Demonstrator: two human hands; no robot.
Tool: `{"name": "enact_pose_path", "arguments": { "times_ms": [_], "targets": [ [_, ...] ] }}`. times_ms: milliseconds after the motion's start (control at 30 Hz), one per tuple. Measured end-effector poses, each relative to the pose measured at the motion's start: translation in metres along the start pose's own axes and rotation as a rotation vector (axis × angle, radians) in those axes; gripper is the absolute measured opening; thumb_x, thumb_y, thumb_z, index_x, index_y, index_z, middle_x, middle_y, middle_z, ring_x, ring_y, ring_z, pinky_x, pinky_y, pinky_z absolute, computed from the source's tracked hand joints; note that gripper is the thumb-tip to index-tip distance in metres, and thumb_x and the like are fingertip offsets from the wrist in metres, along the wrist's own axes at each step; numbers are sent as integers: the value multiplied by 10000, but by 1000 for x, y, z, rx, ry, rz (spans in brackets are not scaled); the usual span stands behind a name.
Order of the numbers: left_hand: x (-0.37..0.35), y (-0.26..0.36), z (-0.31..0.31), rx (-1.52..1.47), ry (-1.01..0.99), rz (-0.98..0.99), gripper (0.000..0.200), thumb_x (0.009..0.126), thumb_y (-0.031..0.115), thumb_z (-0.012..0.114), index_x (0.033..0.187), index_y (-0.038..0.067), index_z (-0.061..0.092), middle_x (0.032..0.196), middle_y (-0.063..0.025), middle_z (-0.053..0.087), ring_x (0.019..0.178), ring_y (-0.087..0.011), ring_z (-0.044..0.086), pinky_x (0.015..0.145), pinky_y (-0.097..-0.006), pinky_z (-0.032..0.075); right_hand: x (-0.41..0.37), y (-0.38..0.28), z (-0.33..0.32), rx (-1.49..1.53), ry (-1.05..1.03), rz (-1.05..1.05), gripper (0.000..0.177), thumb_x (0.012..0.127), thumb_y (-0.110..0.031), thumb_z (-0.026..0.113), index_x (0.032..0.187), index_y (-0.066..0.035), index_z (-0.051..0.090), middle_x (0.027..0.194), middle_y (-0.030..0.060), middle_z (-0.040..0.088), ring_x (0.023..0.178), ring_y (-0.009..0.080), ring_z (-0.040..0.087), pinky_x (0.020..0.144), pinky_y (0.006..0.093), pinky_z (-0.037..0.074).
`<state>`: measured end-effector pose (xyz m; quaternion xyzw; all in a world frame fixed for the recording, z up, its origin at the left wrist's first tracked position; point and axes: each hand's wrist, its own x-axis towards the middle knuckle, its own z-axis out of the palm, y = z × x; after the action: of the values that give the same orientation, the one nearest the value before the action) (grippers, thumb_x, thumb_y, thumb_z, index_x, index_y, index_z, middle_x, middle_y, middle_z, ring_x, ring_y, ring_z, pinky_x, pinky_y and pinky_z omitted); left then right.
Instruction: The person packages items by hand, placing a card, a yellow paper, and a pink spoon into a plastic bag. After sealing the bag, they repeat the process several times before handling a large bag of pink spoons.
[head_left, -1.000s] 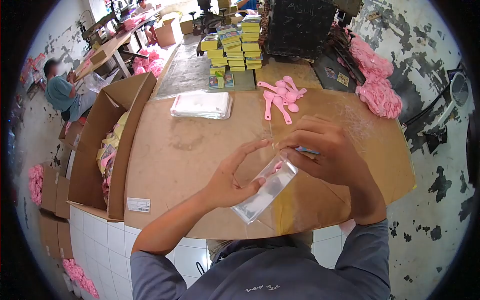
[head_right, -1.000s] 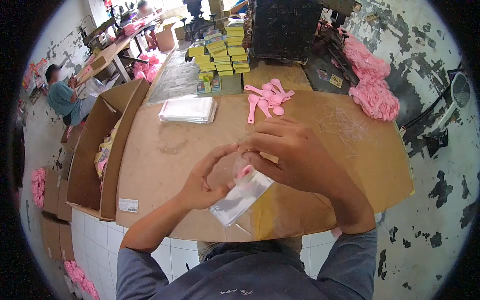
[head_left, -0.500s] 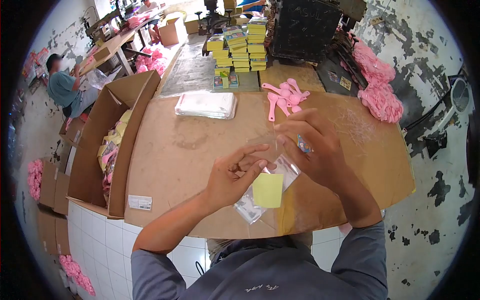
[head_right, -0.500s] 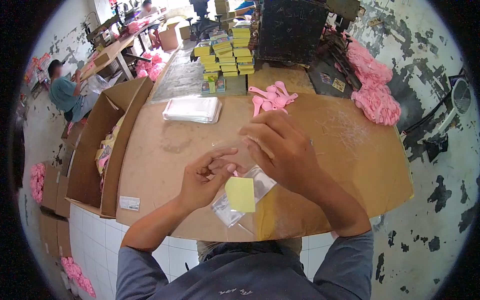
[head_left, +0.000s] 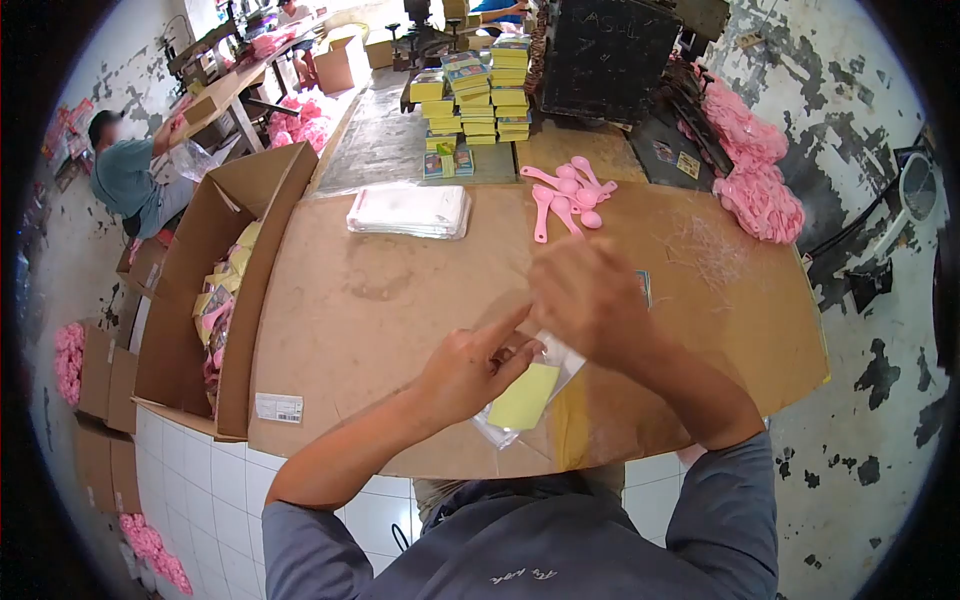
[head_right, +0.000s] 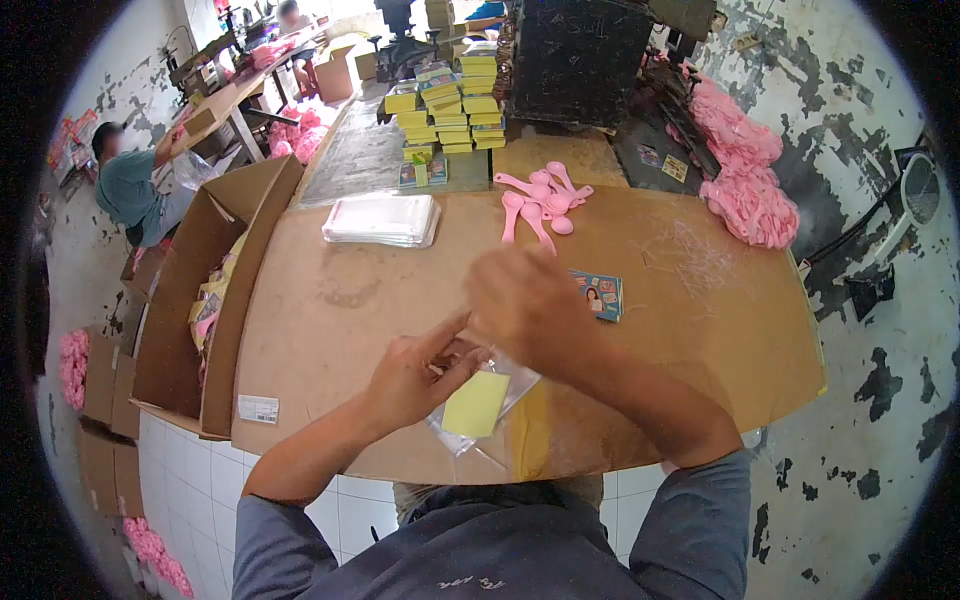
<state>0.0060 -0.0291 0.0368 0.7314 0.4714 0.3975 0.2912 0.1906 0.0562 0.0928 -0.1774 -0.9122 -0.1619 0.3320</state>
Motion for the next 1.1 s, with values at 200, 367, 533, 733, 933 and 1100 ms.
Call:
{"name": "enact_pose_path", "arguments": {
  "times_ms": [200,367,533,733,933,1100],
  "targets": [
    [2,-2,-3,-211,-44,-101,497,958,61,683,1422,-17,520,905,-123,776,816,-120,730,726,-274,580,-12,57,-38,540,-30,397,168,801,-88,709,960,-72,658,925,97,607,892,282,605,800,418,482],
    [3,-4,2,-232,-31,-104,465,966,44,671,1401,-25,523,915,-118,776,838,-128,731,744,-280,586,-21,15,-34,258,-21,114,222,771,-106,760,975,-87,674,976,60,635,940,254,622,802,387,484],
    [1,-1,4,-150,-20,-62,488,947,44,693,1393,-47,516,907,-130,772,822,-137,738,717,-277,598,-21,-3,-13,93,19,38,222,768,-153,771,963,-101,676,973,20,634,942,207,616,814,359,468],
    [0,-6,10,-109,50,40,467,929,78,707,1363,-12,556,838,-119,762,647,-157,726,598,-279,578,-20,-4,-10,101,-13,38,167,795,-127,767,938,-86,691,979,33,661,935,230,616,798,371,466],
    [4,6,-4,-187,-25,-70,488,970,42,665,1422,-41,499,941,-125,775,830,-97,708,730,-266,578,-27,26,-7,570,72,405,131,877,-105,709,959,-42,629,921,61,616,861,197,617,773,325,489],
    [6,-6,1,-416,46,-112,452,1003,44,629,1427,-31,492,999,-131,762,918,-119,705,811,-261,563,-65,97,-67,1249,-50,766,98,967,-115,663,982,-35,608,904,11,606,820,80,596,665,269,494]
  ]
}}
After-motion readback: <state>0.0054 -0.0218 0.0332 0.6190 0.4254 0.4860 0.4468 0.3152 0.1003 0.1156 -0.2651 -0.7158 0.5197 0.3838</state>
